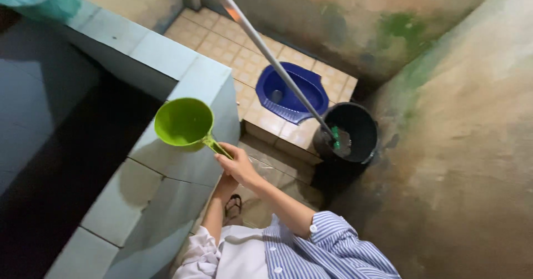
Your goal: The person sweeps the floor with a broom, moves into a bathroom, and cleans the floor around a squat toilet using a mop and water from a bucket, pouring water with a dipper and wringing the mop head by hand.
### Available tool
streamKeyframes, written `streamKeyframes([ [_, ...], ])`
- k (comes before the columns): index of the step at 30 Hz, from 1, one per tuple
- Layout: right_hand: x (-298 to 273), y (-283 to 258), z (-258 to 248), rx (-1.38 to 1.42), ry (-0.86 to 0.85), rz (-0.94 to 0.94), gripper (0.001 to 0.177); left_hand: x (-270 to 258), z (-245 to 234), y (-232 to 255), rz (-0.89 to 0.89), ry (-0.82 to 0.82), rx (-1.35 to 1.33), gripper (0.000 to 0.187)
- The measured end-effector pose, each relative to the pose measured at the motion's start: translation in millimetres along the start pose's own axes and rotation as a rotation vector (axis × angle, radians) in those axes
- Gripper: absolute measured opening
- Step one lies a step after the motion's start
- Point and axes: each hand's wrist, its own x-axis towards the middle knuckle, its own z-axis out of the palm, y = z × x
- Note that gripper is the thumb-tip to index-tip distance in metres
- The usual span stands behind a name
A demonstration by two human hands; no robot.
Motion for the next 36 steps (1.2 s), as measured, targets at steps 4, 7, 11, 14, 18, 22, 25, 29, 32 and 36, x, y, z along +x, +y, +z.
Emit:
streamKeyframes([
  [4, 44.3, 12.2, 51.0, -0.222, -0.021, -0.168, 0.051, 17.4, -34.5, 7.4, 0.168, 0.003, -0.164, 0.035],
  [7, 62.2, 11.7, 78.8, -0.363, -0.001, -0.048, 0.056, 28.0, -55.1, 4.0, -0.014, 0.027, -0.291, 0.035],
  [11, 83.4, 4.8, 69.1, -0.445, -0.008, -0.026, 0.052, 51.7, -69.3, -1.5, -0.081, -0.016, -0.478, 0.033],
  [14, 100.5, -11.0, 21.9, -0.421, 0.291, -0.111, 0.045, 61.4, -70.7, 10.3, -0.211, -0.036, -0.412, 0.037],
  [18, 139.5, -65.1, -60.9, -0.784, 0.890, -0.681, 0.059, 54.0, -49.9, 52.4, -0.307, -0.157, -0.226, 0.035],
  [22, 183.9, -106.1, -128.5, -0.980, 0.983, -0.570, 0.102, 43.6, -11.2, 84.5, -0.288, -0.272, -0.196, 0.032],
  [25, 194.1, -99.2, -156.9, -0.972, 0.713, -0.273, 0.079, 49.0, 9.5, 85.5, -0.273, -0.339, -0.221, 0.031],
  [29, 140.9, -66.3, -167.2, -0.733, 0.652, -0.322, 0.024, 59.2, 32.1, 63.8, -0.178, -0.323, -0.255, 0.028],
  [32, 70.7, -63.4, -206.3, -0.693, 1.009, -0.581, 0.020, 78.7, 45.3, 48.4, -0.142, -0.280, -0.295, 0.022],
  [36, -66.6, -80.2, -336.4, -0.403, 1.455, -0.763, 0.021, 97.1, 79.2, 39.9, -0.098, -0.271, -0.385, 0.021],
])
